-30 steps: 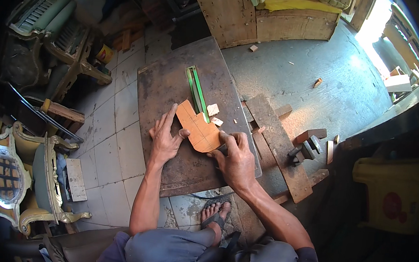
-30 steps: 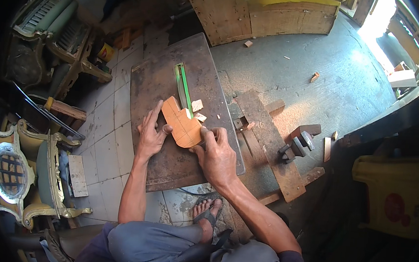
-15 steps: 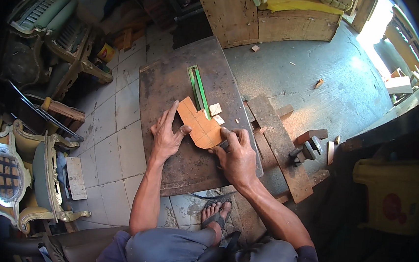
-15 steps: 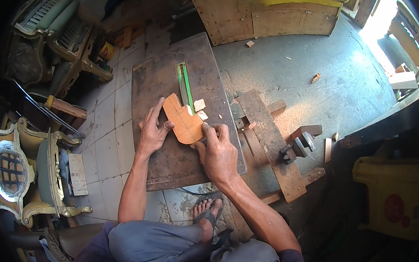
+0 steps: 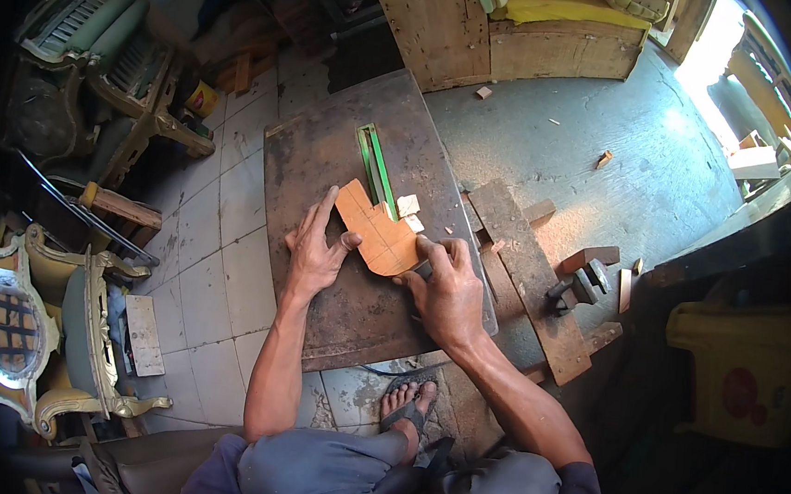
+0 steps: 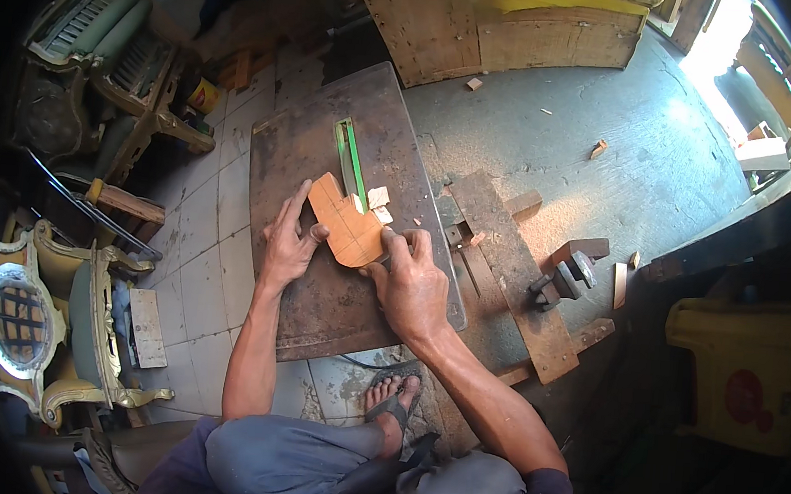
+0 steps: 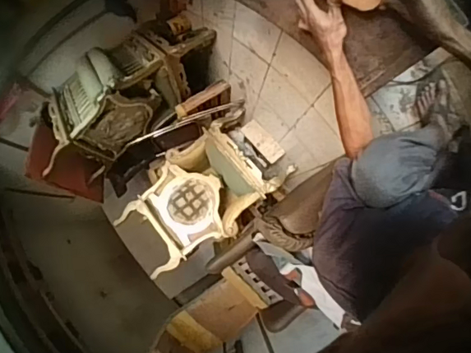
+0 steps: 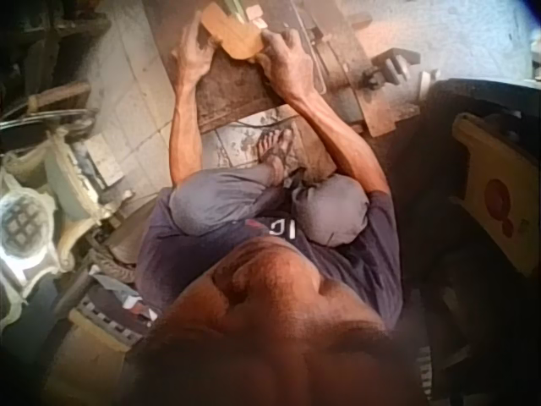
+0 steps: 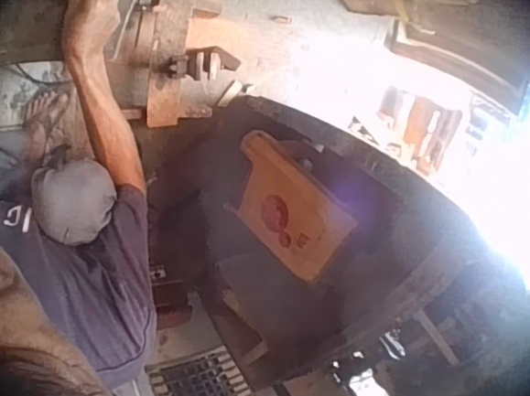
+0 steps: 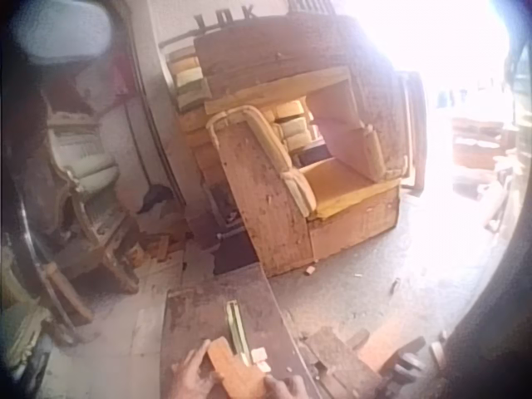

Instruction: The person shapes wood components by using a table saw to make multiple notch cuts and then refine the edges with a hand saw and a manual file.

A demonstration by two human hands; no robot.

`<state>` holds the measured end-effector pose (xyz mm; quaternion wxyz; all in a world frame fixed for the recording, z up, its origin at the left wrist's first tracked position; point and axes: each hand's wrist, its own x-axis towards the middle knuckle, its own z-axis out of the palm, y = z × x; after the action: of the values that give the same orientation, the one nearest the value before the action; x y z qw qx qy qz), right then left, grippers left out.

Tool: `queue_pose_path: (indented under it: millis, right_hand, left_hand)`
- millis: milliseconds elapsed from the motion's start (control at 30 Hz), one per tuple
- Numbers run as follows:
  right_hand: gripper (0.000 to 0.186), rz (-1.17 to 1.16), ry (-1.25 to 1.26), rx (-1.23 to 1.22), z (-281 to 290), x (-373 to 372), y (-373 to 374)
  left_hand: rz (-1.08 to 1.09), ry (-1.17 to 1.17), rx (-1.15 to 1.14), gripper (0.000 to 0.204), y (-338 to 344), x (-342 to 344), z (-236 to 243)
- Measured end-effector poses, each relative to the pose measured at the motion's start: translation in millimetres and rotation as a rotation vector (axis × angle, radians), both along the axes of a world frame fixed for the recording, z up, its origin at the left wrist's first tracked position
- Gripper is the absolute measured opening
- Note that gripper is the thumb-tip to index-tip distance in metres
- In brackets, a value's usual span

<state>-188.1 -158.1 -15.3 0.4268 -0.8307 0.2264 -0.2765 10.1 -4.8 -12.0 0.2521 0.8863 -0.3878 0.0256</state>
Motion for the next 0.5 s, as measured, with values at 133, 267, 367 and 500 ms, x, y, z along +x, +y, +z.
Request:
queue_pose_path:
  millis: [133,267,367,500]
  right_hand:
    - [0.055,-0.003,-0.008,-0.015,-0.3,2.5,0.0]
    - [0.056,-0.008,-0.021,-0.021,-1.3,4.4,-1.5]
    - [0.056,-0.006,-0.005,-0.01,0.0,5.6,-1.3]
    - [0.056,-0.01,0.003,-0.006,-0.7,8.0,-1.7]
  left_hand:
    - [0.005,0.013,-0.004,0.104,-0.8,0.9,1.8]
    - [0.001,0.14,-0.005,0.1,-4.5,-3.3,8.5]
    - [0.004,0.104,-0.009,0.102,-3.9,-0.3,7.0]
    - [0.005,0.023,-0.024,0.105,-3.3,5.3,0.8]
